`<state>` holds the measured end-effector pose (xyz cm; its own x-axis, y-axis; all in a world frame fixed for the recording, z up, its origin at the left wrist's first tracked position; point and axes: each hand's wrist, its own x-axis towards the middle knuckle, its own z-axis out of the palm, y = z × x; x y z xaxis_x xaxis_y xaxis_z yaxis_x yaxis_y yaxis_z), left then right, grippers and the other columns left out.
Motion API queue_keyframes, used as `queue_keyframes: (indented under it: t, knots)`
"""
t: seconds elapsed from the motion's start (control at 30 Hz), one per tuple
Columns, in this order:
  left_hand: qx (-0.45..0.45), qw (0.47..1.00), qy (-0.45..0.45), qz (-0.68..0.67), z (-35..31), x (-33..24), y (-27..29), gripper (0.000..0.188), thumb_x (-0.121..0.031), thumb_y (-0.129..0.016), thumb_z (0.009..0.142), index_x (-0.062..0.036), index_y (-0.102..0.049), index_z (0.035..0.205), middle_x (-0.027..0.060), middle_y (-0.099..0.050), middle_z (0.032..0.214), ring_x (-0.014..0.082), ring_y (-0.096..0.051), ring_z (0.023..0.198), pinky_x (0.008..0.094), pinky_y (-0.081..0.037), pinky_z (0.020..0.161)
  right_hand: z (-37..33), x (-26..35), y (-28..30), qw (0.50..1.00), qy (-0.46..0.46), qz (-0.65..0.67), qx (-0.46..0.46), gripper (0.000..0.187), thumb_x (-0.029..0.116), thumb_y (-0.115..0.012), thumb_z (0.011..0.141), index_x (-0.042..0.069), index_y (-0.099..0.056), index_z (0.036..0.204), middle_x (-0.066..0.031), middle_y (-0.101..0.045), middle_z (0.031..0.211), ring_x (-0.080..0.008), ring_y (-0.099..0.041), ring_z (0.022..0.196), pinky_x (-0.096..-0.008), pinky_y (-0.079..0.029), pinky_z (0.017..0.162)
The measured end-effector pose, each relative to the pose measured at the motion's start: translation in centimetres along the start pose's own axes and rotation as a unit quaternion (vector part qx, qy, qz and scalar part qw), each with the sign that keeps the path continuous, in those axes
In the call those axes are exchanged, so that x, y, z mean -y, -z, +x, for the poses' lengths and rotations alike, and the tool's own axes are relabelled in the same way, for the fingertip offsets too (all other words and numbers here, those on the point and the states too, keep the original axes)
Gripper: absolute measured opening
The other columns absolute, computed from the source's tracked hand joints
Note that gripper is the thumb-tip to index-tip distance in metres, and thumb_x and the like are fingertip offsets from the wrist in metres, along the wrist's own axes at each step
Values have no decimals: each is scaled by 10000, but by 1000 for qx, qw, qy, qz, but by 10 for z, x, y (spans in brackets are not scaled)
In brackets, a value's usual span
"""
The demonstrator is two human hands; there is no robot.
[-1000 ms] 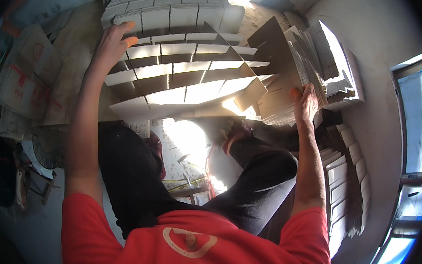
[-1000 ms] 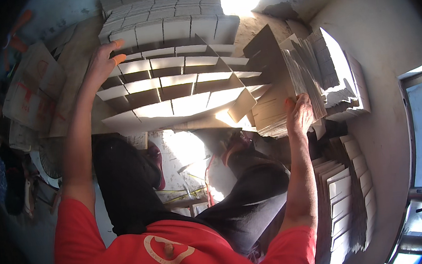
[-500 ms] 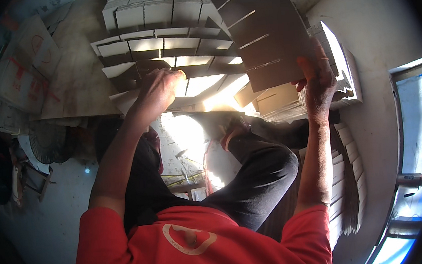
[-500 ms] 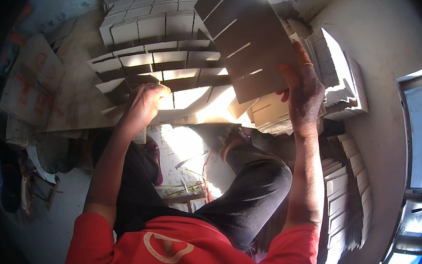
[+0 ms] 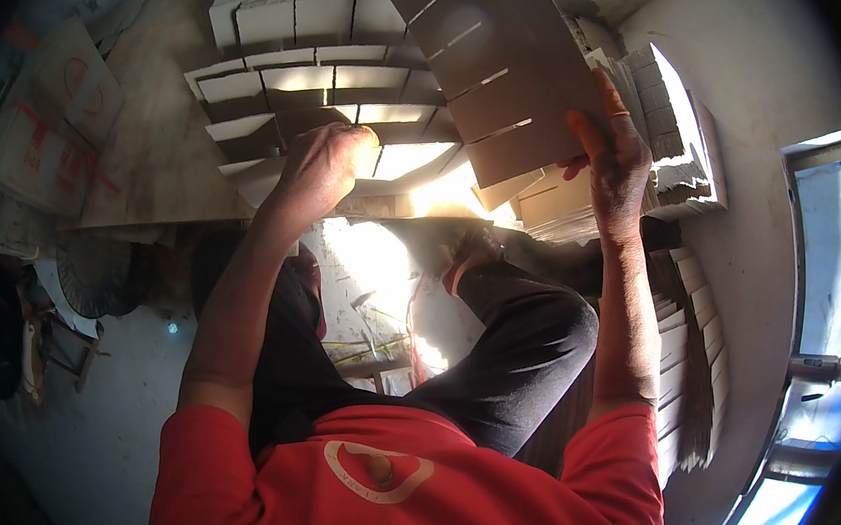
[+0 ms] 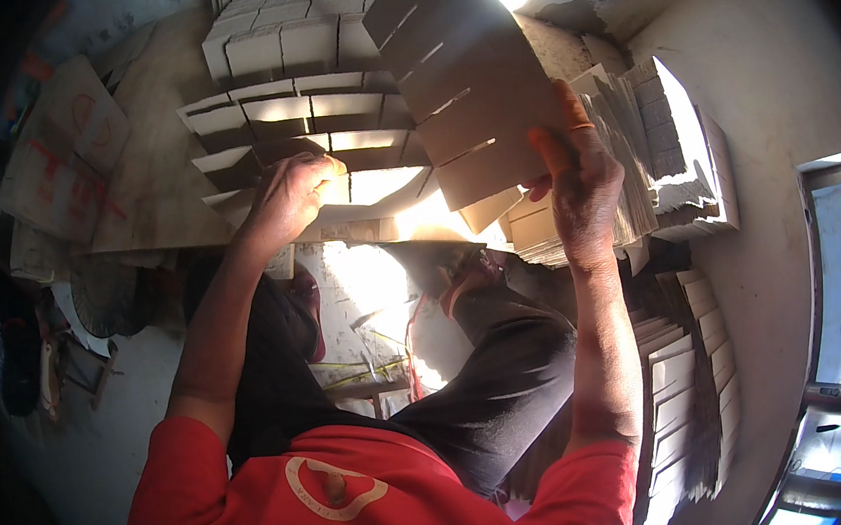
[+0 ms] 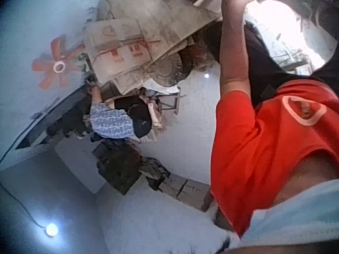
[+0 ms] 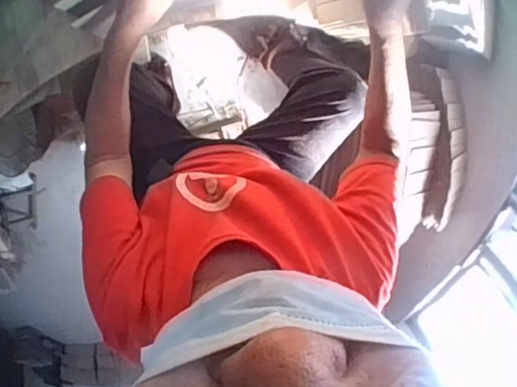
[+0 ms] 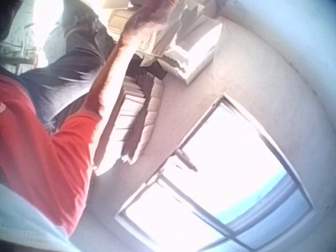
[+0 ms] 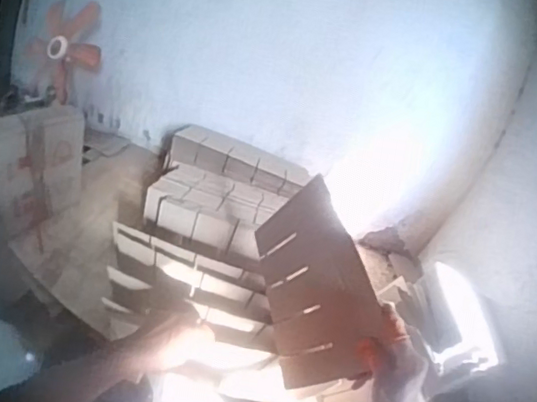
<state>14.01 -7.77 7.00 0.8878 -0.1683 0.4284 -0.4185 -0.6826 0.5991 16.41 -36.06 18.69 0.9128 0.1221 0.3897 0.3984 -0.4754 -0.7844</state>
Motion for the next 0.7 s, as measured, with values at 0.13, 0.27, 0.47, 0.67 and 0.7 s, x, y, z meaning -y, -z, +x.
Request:
queue_keyframes:
  t: [0.13,0.27,0.47,0.67,0.7]
  knots:
    - [43,999,26,22,0,-1,3,154,-43,-574,800,-31,-644,937,149,-630,827,304,-632,797,364,-489,703,0,-7,-3,999,-6,9,30,468,16,-573,879,66,-473,1333,-85,-648,1019,-92,-606,598,-207,-502,469]
    - [40,998,17,43,-1,4,2,156,-29,-568,799,-31,-642,936,148,-628,823,306,-631,796,369,-488,700,4,-2,-5,999,-34,-6,29,473,30,-580,881,76,-470,1339,-69,-656,973,-79,-594,576,-208,-493,467]
    - [53,998,33,23,0,4,2,147,-20,-573,793,-22,-643,922,149,-638,848,303,-634,809,367,-494,709,5,-4,-10,999,-34,19,38,489,48,-603,876,90,-467,1344,-56,-675,903,-62,-580,566,-214,-490,463]
    - [51,997,37,43,0,5,0,147,-28,-583,789,-22,-645,922,140,-645,857,296,-636,820,362,-499,725,7,0,-17,998,-40,-1,51,494,59,-590,887,75,-441,1358,-62,-672,904,-72,-594,574,-216,-507,477]
    - [53,997,41,37,1,2,1,147,-28,-582,789,-22,-645,921,139,-646,858,295,-636,821,362,-499,726,7,-2,-14,998,-29,-1,47,496,62,-589,888,72,-436,1360,-62,-672,902,-74,-597,576,-217,-507,478]
